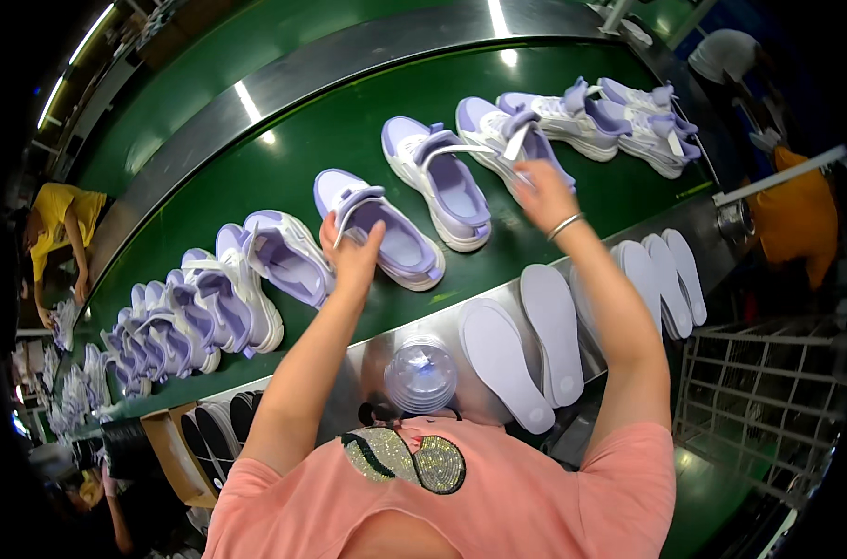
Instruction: The person inserts white insoles into purple and white sneakers by hand at a conveyor belt, taking the insoles from a stack on the table and from a plastic bag.
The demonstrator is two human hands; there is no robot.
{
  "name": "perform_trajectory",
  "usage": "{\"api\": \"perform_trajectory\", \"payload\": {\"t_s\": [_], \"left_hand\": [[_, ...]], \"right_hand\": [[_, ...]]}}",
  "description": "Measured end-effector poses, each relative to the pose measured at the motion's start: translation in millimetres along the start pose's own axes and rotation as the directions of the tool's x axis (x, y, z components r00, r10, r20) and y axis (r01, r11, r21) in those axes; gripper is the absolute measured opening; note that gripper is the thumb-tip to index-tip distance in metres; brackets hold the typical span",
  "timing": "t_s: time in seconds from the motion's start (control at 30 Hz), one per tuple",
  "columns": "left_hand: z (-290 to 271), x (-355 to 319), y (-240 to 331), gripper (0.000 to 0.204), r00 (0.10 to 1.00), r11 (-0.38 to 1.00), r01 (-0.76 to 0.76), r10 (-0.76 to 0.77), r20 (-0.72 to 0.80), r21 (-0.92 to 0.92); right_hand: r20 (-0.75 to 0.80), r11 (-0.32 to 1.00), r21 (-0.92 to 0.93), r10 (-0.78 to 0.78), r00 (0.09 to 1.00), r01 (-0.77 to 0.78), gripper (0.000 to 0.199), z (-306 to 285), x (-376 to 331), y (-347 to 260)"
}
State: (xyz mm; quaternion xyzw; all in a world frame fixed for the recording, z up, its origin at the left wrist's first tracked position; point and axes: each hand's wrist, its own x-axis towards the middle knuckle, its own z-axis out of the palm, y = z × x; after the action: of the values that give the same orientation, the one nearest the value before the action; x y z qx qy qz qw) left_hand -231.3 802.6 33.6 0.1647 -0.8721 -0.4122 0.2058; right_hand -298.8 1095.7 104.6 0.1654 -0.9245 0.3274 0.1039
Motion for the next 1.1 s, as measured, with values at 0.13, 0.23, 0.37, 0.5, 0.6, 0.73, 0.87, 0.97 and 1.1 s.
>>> {"api": "perform_trajectory", "payload": {"t_s": [0.13, 0.23, 0.37, 0.5, 0.6, 0.73, 0.87, 0.97, 1.1], "left_hand": [[22, -27, -9, 0.091, 0.896, 0.86, 0.398, -0.288, 0.339, -0.32], [21, -27, -20, 0.093, 0.819, 0.749, 0.532, -0.337, 0.465, -0.395], [29, -20, -20, 0.087, 0.827, 0.828, 0.449, -0.243, 0.508, -0.335], [37, -10, -20, 0.082, 0.835, 0.913, 0.307, -0.123, 0.537, -0.268], [35, -14, 12, 0.08, 0.845, 0.957, 0.249, -0.139, 0.516, -0.149], [46, -22, 23, 0.074, 0.883, 0.97, 0.23, -0.175, 0.435, -0.077], [42, -22, 32, 0.072, 0.87, 0.975, 0.221, -0.205, 0.448, 0.016], [39, -23, 26, 0.072, 0.893, 0.982, 0.184, -0.18, 0.413, 0.029], [42, -23, 33, 0.072, 0.898, 0.973, 0.199, -0.23, 0.375, 0.119]], "right_hand": [[0.285, 0.986, -0.152, -0.02, 0.958, 0.066, 0.05, 35, -33, -40], [0.127, 0.99, -0.14, 0.037, 0.991, -0.019, 0.021, 64, -38, -52], [0.303, 0.978, -0.205, 0.037, 0.952, 0.027, 0.018, 50, -62, -54], [0.27, 0.995, -0.099, 0.015, 0.963, 0.012, 0.02, -2, -46, -49], [0.004, 0.901, -0.362, 0.258, 0.966, -0.239, 0.026, -41, -4, -25], [-0.008, 0.698, -0.5, 0.588, 0.809, -0.512, 0.038, -47, 37, 30], [0.146, 0.639, -0.492, 0.73, 0.667, -0.592, 0.043, -19, 63, 61], [-0.051, 0.601, -0.537, 0.678, 0.734, -0.593, 0.034, -9, 74, 74], [-0.278, 0.506, -0.704, 0.451, 0.848, -0.499, 0.03, -29, 77, 118]]}}
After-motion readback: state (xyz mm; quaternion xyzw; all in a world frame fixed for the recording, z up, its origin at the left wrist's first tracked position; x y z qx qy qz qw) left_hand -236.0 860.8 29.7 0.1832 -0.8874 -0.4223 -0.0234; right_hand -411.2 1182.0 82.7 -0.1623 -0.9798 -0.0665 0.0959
